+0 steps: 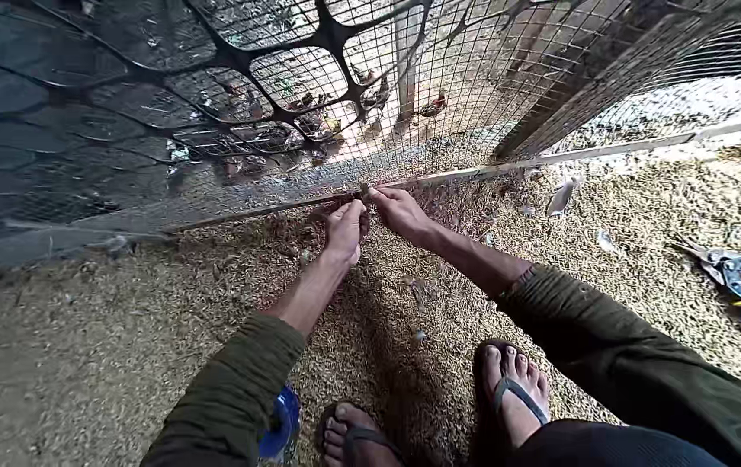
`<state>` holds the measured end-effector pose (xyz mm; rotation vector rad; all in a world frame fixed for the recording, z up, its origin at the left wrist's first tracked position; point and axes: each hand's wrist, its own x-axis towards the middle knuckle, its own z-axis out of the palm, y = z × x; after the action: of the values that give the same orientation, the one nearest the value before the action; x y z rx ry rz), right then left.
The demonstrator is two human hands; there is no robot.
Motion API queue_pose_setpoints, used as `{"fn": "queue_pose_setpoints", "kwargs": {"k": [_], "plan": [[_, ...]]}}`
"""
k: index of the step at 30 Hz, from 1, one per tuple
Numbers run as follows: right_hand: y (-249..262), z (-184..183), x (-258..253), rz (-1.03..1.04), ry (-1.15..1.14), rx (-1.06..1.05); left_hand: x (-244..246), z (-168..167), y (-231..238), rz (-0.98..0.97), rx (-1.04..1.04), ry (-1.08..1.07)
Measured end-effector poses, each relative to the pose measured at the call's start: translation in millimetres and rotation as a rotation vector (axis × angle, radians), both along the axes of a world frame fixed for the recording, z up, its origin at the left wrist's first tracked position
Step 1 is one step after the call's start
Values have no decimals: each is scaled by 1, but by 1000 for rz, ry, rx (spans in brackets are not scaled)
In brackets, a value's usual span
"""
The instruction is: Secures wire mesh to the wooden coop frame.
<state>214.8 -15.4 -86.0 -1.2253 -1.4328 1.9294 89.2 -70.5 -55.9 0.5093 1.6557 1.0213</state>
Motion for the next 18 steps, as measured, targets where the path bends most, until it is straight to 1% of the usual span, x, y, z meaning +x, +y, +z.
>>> {"fn": "queue_pose_setpoints", "kwargs": {"k": [2, 5, 7, 9, 10, 14, 15, 16, 18], "plan": [[-2, 2, -3, -26, 44, -72, 3, -3, -3, 11, 18, -14], [-2, 3, -9, -40, 101, -120, 6, -9, -6, 19, 46, -41], [-3, 1, -8, -32, 112, -106, 7, -8, -9, 10, 48, -70], [-7, 0, -4, -27, 115, -75, 1, -8, -14, -67, 70, -35], [-12, 0, -1, -29, 101, -48, -4, -9, -18, -120, 115, 70], [-17, -4, 4, -5, 75, -7, -29, -14, -16, -437, 441, 788], [-18, -5, 3, -8, 76, 0, -32, -17, -11, -511, 553, 915], [-18, -7, 3, -10, 82, 8, -35, -21, -5, -566, 671, 1000], [-18, -11, 2, -15, 89, 22, -39, -31, 6, -659, 856, 1085]]}}
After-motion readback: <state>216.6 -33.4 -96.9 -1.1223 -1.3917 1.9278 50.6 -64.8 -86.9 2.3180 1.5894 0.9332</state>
